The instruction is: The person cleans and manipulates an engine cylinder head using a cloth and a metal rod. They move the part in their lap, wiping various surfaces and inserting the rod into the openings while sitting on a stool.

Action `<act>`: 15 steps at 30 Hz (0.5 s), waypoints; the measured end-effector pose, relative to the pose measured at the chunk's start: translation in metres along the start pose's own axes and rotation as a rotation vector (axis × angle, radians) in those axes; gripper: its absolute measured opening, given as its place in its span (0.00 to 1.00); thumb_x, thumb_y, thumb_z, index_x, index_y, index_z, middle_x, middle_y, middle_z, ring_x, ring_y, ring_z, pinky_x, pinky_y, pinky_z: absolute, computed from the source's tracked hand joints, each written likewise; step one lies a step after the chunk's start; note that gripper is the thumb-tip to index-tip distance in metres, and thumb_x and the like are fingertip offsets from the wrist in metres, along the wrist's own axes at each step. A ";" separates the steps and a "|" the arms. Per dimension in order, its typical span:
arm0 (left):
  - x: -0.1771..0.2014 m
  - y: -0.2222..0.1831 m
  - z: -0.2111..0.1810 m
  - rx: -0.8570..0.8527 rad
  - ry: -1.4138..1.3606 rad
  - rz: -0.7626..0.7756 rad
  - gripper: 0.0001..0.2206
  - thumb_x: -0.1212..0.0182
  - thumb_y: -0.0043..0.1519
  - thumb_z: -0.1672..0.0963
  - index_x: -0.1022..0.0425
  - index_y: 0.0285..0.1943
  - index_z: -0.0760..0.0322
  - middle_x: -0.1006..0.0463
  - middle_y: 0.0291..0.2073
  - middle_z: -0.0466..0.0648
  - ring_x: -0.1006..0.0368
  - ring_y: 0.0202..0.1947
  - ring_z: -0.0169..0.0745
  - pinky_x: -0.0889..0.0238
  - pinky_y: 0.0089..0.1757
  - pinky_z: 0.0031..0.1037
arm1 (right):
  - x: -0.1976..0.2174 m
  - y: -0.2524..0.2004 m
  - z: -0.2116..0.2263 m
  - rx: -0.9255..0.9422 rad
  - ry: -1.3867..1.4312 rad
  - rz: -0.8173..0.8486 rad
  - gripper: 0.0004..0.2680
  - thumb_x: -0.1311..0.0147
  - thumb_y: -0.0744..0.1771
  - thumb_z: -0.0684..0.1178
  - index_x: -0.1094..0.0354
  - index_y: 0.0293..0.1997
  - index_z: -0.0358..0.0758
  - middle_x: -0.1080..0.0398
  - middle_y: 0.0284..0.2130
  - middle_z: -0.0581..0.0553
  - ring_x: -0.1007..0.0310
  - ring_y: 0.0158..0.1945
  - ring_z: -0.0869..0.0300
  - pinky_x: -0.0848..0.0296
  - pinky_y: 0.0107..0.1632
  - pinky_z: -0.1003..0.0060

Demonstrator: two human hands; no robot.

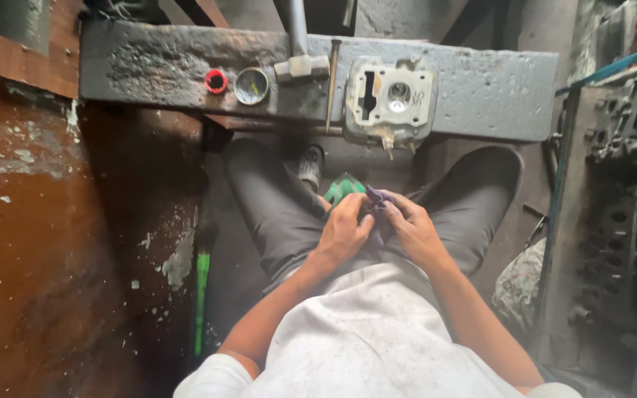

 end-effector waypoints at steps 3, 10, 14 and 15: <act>-0.005 -0.010 0.008 0.047 -0.113 0.044 0.12 0.42 0.60 0.61 0.31 0.52 0.69 0.20 0.44 0.61 0.22 0.47 0.61 0.30 0.48 0.41 | 0.004 -0.002 -0.010 0.059 0.044 -0.018 0.10 0.45 0.69 0.42 0.25 0.55 0.31 0.25 0.44 0.45 0.28 0.47 0.65 0.29 0.52 0.70; -0.010 -0.023 0.016 0.171 0.066 0.101 0.13 0.41 0.60 0.59 0.31 0.52 0.68 0.21 0.34 0.65 0.24 0.40 0.68 0.34 0.40 0.48 | 0.017 -0.009 -0.042 0.097 0.186 -0.143 0.03 0.40 0.65 0.38 0.28 0.39 0.30 0.24 0.45 0.45 0.26 0.44 0.64 0.26 0.48 0.70; -0.017 -0.028 0.012 0.240 0.175 0.312 0.12 0.38 0.62 0.53 0.25 0.48 0.66 0.21 0.31 0.64 0.24 0.37 0.66 0.34 0.39 0.46 | 0.044 -0.014 -0.049 0.175 0.265 -0.314 0.05 0.39 0.68 0.37 0.33 0.39 0.33 0.30 0.40 0.47 0.32 0.43 0.66 0.31 0.49 0.71; -0.023 -0.032 0.014 0.287 0.190 0.398 0.13 0.38 0.64 0.52 0.23 0.46 0.66 0.22 0.29 0.64 0.24 0.36 0.65 0.34 0.39 0.45 | 0.055 -0.016 -0.052 0.172 0.277 -0.365 0.05 0.40 0.68 0.38 0.34 0.39 0.33 0.30 0.40 0.47 0.31 0.43 0.67 0.30 0.49 0.71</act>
Point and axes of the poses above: each hand's wrist, its own y-axis towards the middle knuckle, its own x-axis out of the back of the hand, z = x × y, the point moved 10 cm from there along y, towards the middle knuckle
